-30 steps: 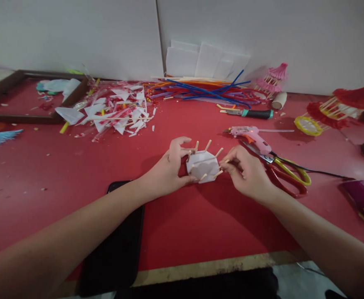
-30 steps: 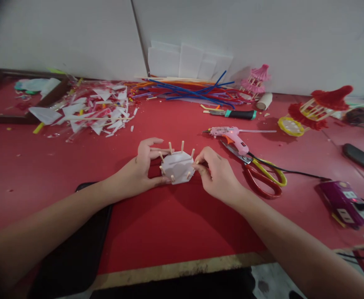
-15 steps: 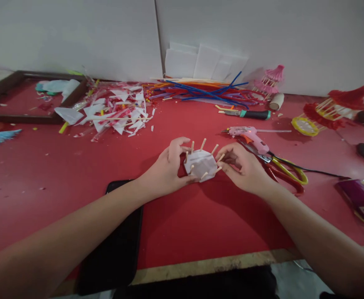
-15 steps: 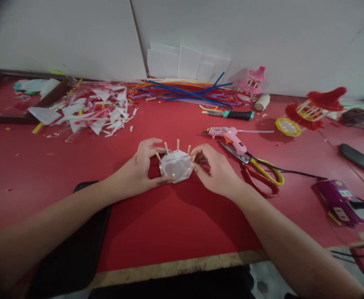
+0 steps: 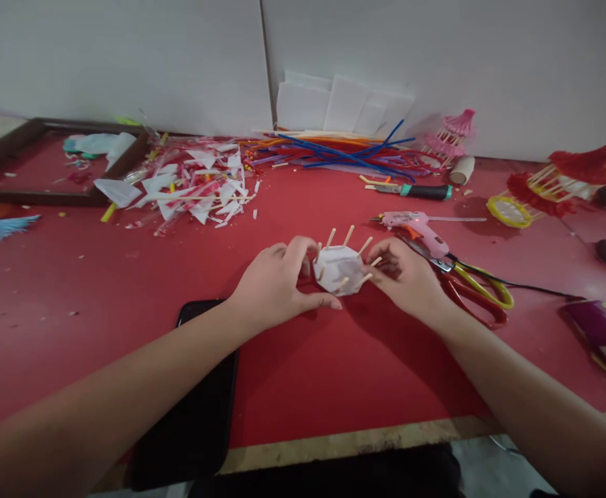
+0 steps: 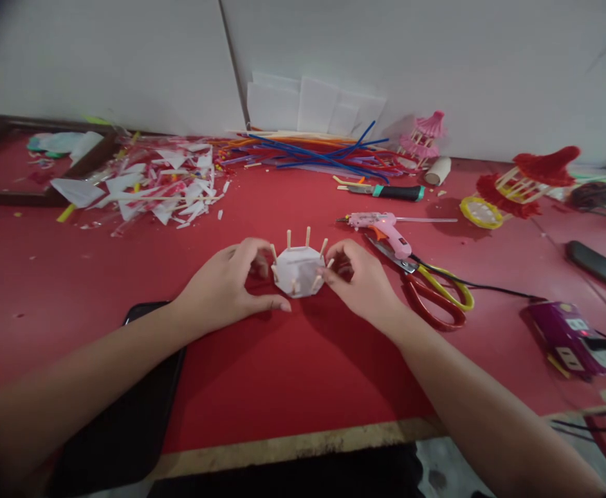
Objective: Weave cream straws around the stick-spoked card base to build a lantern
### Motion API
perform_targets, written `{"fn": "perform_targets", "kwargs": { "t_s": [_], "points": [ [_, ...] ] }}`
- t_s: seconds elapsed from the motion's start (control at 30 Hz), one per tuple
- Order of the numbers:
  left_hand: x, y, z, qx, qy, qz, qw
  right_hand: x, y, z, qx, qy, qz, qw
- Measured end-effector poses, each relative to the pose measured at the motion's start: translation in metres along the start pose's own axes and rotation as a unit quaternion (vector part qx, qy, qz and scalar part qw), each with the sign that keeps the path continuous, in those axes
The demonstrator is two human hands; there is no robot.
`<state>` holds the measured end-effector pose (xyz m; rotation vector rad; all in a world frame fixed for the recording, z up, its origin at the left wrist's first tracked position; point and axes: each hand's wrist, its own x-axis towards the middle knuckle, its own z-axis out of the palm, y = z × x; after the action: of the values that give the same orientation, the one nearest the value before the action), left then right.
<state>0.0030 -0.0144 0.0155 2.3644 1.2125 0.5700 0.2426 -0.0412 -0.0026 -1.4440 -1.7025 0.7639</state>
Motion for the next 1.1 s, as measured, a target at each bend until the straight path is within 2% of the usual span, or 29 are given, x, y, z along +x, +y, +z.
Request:
{"fn": "perform_targets", "kwargs": {
  "t_s": [0.1, 0.2, 0.27, 0.4, 0.53, 0.6, 0.67, 0.73, 0.83, 0.9, 0.97, 1.1],
  "points": [
    [-0.001, 0.002, -0.004, 0.013, -0.012, 0.023, 1.0, 0.005, 0.007, -0.004, 0.073, 0.024, 0.028, 0.997],
    [-0.002, -0.001, -0.001, 0.006, 0.05, 0.056, 0.997, 0.005, 0.006, -0.006, 0.129, 0.01, 0.029, 0.991],
    [-0.002, -0.006, 0.003, -0.015, 0.087, 0.079, 0.993, 0.005, 0.004, -0.006, 0.097, -0.006, -0.002, 0.995],
    [-0.004, -0.015, 0.013, -0.048, 0.015, 0.148, 0.988, 0.003, 0.001, -0.006, -0.007, -0.005, -0.057, 0.998],
    [-0.005, -0.02, 0.02, -0.05, 0.024, 0.172, 0.984, 0.001, 0.003, -0.003, 0.11, -0.051, -0.006, 0.993],
    [-0.004, -0.021, 0.023, -0.076, 0.036, 0.169, 0.982, 0.0, 0.001, -0.004, 0.126, -0.036, 0.002, 0.991],
    [-0.003, -0.022, 0.024, -0.087, 0.039, 0.16, 0.982, -0.003, -0.003, -0.009, 0.085, 0.018, -0.022, 0.996],
    [-0.003, -0.022, 0.024, -0.075, 0.039, 0.155, 0.984, -0.006, -0.009, -0.016, 0.028, 0.032, -0.079, 0.996],
    [-0.003, -0.021, 0.022, -0.062, 0.044, 0.154, 0.985, -0.009, -0.018, -0.023, -0.047, -0.051, -0.173, 0.982],
    [-0.003, -0.019, 0.02, -0.054, 0.044, 0.15, 0.986, -0.011, -0.022, -0.024, -0.084, -0.087, -0.206, 0.971],
    [-0.003, -0.018, 0.019, -0.042, 0.043, 0.142, 0.988, -0.011, -0.023, -0.023, -0.1, -0.101, -0.206, 0.968],
    [-0.003, -0.018, 0.02, -0.037, 0.039, 0.139, 0.989, -0.013, -0.02, -0.017, -0.116, -0.112, -0.164, 0.973]
  ]
}}
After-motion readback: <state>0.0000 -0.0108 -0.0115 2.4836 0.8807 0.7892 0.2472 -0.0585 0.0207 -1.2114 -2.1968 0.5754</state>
